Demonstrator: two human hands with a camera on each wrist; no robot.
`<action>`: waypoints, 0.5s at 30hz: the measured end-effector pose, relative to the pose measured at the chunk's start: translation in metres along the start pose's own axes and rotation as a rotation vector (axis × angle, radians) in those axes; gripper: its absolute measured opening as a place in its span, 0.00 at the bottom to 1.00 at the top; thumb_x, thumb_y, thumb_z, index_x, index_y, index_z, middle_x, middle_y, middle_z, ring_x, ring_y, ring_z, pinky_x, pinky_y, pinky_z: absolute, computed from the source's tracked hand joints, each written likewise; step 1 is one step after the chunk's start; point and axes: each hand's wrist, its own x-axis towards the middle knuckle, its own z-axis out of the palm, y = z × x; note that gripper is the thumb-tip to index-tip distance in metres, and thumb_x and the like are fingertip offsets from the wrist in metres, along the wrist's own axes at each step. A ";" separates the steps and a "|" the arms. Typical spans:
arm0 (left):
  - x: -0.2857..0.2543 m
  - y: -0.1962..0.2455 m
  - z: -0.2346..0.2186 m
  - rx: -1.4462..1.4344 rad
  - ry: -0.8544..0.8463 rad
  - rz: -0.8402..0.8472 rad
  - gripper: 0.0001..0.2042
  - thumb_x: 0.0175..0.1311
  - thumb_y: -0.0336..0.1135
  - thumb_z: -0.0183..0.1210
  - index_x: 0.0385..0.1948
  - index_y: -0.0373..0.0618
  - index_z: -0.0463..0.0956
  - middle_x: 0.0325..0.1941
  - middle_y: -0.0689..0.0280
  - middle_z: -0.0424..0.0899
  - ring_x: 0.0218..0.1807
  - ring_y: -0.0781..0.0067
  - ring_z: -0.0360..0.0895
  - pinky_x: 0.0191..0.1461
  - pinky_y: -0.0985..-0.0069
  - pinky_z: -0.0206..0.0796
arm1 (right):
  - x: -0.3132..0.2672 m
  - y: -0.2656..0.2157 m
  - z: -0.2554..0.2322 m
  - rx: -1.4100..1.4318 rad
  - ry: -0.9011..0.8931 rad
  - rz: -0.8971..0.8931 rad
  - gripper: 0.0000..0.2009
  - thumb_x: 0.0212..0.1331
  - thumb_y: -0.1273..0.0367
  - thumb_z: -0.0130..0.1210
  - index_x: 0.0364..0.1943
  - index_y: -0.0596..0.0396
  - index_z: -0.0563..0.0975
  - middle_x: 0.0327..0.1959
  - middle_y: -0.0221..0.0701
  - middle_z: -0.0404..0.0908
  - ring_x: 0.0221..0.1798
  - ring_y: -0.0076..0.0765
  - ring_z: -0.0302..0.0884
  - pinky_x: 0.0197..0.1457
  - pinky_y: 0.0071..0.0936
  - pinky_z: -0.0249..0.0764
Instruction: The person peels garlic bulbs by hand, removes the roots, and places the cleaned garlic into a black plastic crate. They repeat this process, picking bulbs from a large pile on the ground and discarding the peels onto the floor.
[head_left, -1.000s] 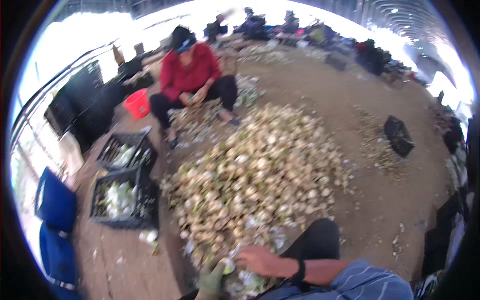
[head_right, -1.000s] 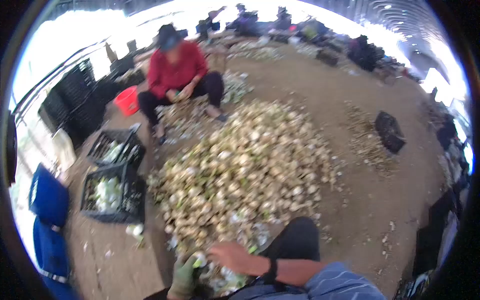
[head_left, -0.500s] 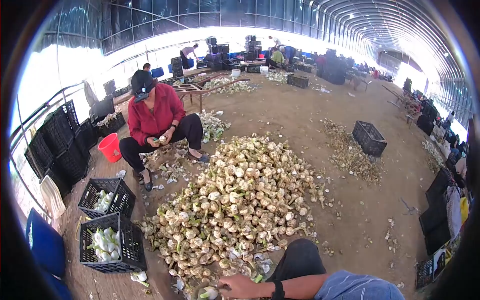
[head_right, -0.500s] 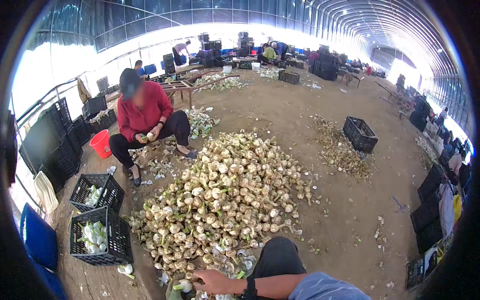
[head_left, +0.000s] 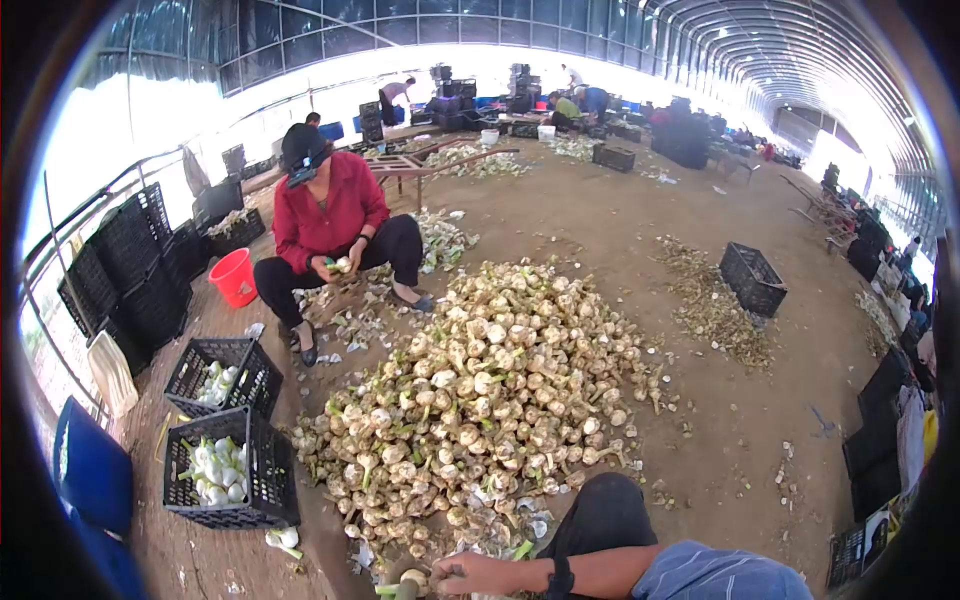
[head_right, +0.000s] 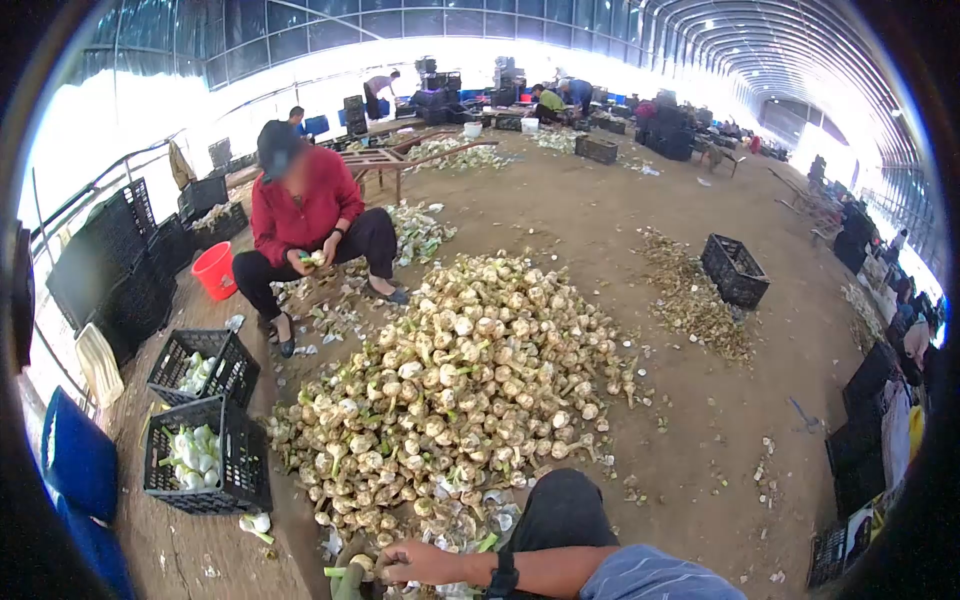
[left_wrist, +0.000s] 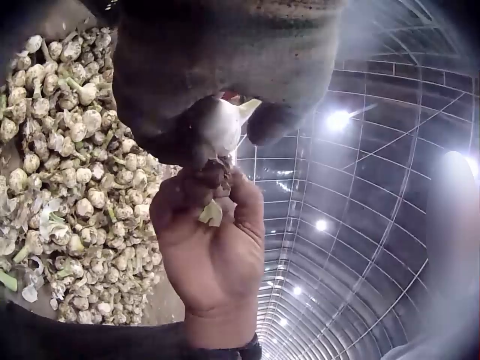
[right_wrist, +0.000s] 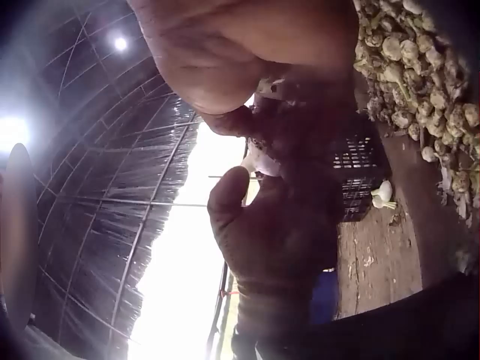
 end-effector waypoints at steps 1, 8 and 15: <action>-0.004 0.003 -0.003 -0.045 0.013 -0.058 0.18 0.70 0.38 0.53 0.58 0.44 0.73 0.36 0.73 0.78 0.31 0.83 0.71 0.32 0.84 0.64 | -0.011 -0.035 -0.003 0.104 -0.011 0.045 0.21 0.66 0.56 0.55 0.51 0.59 0.77 0.46 0.32 0.79 0.46 0.27 0.75 0.50 0.31 0.72; 0.006 0.005 0.000 -0.070 0.030 -0.147 0.20 0.70 0.34 0.47 0.61 0.38 0.70 0.53 0.63 0.79 0.43 0.77 0.76 0.41 0.81 0.72 | -0.015 -0.042 -0.031 -0.326 0.107 -0.032 0.21 0.62 0.57 0.59 0.51 0.59 0.77 0.51 0.36 0.79 0.49 0.36 0.76 0.56 0.35 0.70; 0.009 -0.008 -0.008 -0.072 -0.141 -0.094 0.27 0.60 0.31 0.53 0.64 0.37 0.65 0.53 0.60 0.78 0.46 0.72 0.78 0.47 0.76 0.73 | -0.018 -0.050 -0.006 -0.594 0.197 -0.204 0.21 0.65 0.56 0.56 0.58 0.47 0.75 0.49 0.38 0.80 0.50 0.48 0.79 0.53 0.41 0.74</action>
